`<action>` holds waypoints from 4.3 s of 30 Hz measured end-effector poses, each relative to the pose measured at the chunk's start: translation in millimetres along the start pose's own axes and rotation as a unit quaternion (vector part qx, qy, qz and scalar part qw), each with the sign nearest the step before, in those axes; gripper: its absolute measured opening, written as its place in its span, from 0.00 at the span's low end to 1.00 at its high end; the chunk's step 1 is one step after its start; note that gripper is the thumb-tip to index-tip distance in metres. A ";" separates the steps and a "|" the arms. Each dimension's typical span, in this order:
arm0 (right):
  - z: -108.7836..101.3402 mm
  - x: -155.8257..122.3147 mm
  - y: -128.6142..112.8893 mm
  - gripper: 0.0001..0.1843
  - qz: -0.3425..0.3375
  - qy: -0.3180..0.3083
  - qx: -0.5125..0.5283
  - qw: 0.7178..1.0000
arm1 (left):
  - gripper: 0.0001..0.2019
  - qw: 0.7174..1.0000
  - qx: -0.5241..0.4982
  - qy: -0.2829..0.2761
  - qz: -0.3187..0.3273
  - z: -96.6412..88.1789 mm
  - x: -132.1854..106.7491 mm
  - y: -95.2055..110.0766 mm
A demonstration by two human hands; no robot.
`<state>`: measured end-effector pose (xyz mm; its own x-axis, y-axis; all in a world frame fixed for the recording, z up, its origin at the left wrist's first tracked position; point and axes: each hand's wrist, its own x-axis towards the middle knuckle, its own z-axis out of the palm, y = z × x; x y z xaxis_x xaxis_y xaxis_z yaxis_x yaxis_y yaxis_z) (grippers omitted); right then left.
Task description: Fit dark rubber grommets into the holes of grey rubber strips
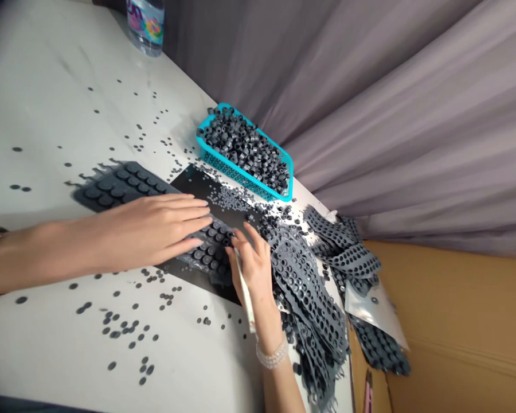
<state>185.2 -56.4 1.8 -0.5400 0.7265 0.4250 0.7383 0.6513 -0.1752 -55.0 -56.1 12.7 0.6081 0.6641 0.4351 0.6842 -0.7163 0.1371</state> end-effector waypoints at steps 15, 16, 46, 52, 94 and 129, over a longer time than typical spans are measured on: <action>7.7 6.5 -3.1 0.07 -0.084 -0.039 -0.052 0.994 | 0.27 0.998 0.024 -0.047 -0.036 25.8 -31.2 20.4; 8.4 6.8 -3.7 0.08 -0.088 -0.042 -0.053 0.994 | 0.27 0.998 0.025 -0.047 -0.039 26.6 -31.7 20.5; 4.2 -6.3 -12.7 0.10 -0.102 -0.049 -0.072 0.991 | 0.27 0.998 0.022 -0.046 -0.046 34.5 -35.8 21.9; 8.7 -2.7 -10.8 0.09 -0.080 -0.036 -0.071 0.994 | 0.27 0.998 0.022 -0.051 -0.043 32.2 -35.1 22.3; 7.7 -12.7 -23.4 0.09 -0.047 -0.035 -0.062 0.996 | 0.27 0.996 0.043 -0.059 -0.040 32.6 -34.6 23.9; 12.4 12.1 -19.9 0.06 -0.035 -0.032 -0.038 0.998 | 0.25 0.997 0.045 -0.046 -0.032 34.0 -32.8 24.2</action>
<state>158.9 -57.8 -0.5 -0.6134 0.6942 0.3765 0.7258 0.6835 -0.0776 -44.6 -87.9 -28.6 0.5938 0.7272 0.3444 0.7532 -0.6529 0.0801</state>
